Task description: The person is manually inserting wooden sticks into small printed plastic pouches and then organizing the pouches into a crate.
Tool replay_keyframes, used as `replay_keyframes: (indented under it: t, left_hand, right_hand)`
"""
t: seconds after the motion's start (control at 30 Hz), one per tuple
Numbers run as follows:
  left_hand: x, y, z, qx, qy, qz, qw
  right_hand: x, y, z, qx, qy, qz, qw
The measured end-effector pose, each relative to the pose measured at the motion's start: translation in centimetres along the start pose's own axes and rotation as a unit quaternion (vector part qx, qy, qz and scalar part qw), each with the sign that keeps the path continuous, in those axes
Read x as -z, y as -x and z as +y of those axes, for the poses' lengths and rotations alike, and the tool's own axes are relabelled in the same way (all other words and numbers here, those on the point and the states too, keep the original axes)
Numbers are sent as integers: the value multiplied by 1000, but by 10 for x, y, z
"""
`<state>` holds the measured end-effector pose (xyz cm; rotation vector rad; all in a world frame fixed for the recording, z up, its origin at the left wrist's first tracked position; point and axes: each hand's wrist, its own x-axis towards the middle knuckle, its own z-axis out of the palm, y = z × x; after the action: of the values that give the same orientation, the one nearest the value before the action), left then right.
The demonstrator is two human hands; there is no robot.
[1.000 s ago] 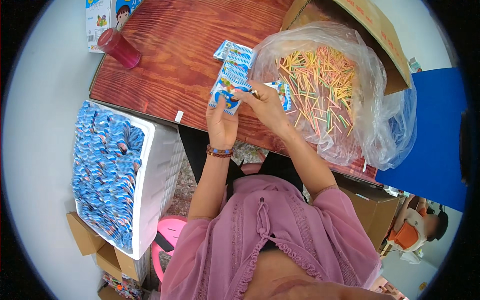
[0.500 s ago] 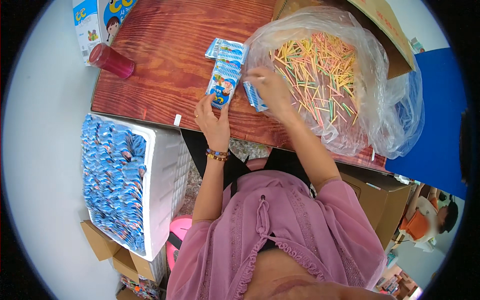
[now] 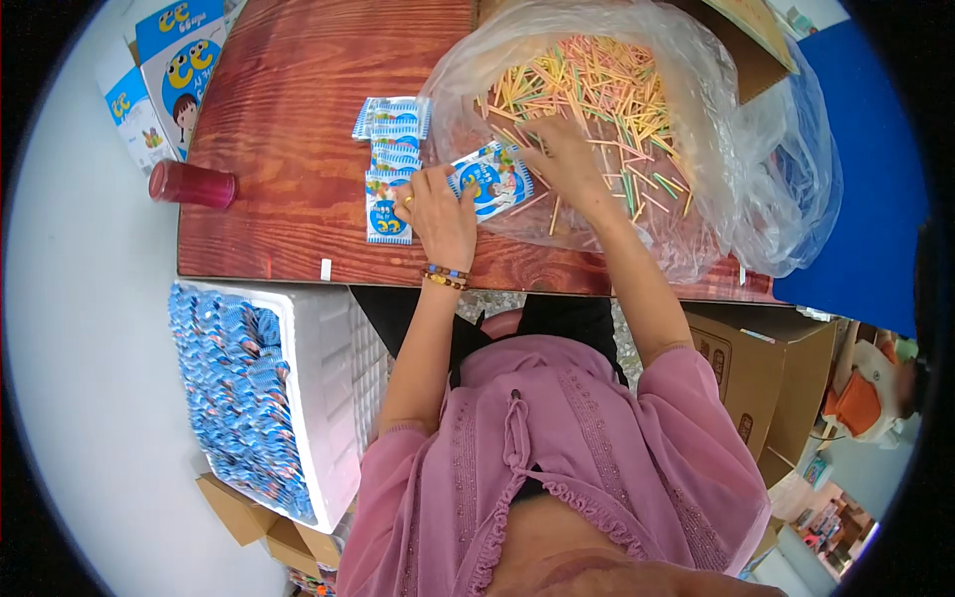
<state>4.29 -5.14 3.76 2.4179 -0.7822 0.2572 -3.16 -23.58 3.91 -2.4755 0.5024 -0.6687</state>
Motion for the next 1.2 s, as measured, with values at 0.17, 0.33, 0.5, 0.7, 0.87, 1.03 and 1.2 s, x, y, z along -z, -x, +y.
replay_keyframes:
  t: [0.17, 0.33, 0.5, 0.7, 0.87, 1.03, 1.2]
  left_hand:
    - [-12, -2, -9, -31, 16, 11, 999]
    - [6, -2, -2, -19, 190, 71, 979]
    - [12, -5, -1, 175, 536, -87, 821]
    - [12, 11, 0, 220, 624, -31, 749]
    - [16, 24, 3, 240, 676, -15, 697]
    - [22, 24, 8, 258, 682, -13, 685]
    - [18, 31, 2, 248, 643, -8, 724]
  right_hand:
    - [-7, -3, -10, 42, -41, -37, 998]
    - [2, 2, -12, -83, -377, -91, 918]
    - [15, 7, -34, -106, -464, -132, 870]
    - [8, 24, -46, -146, -435, -151, 876]
    - [2, 34, -43, -166, -411, -153, 883]
    - [-2, 40, -47, -156, -429, -143, 878]
    - [-6, 46, -50, -154, -410, -133, 889]
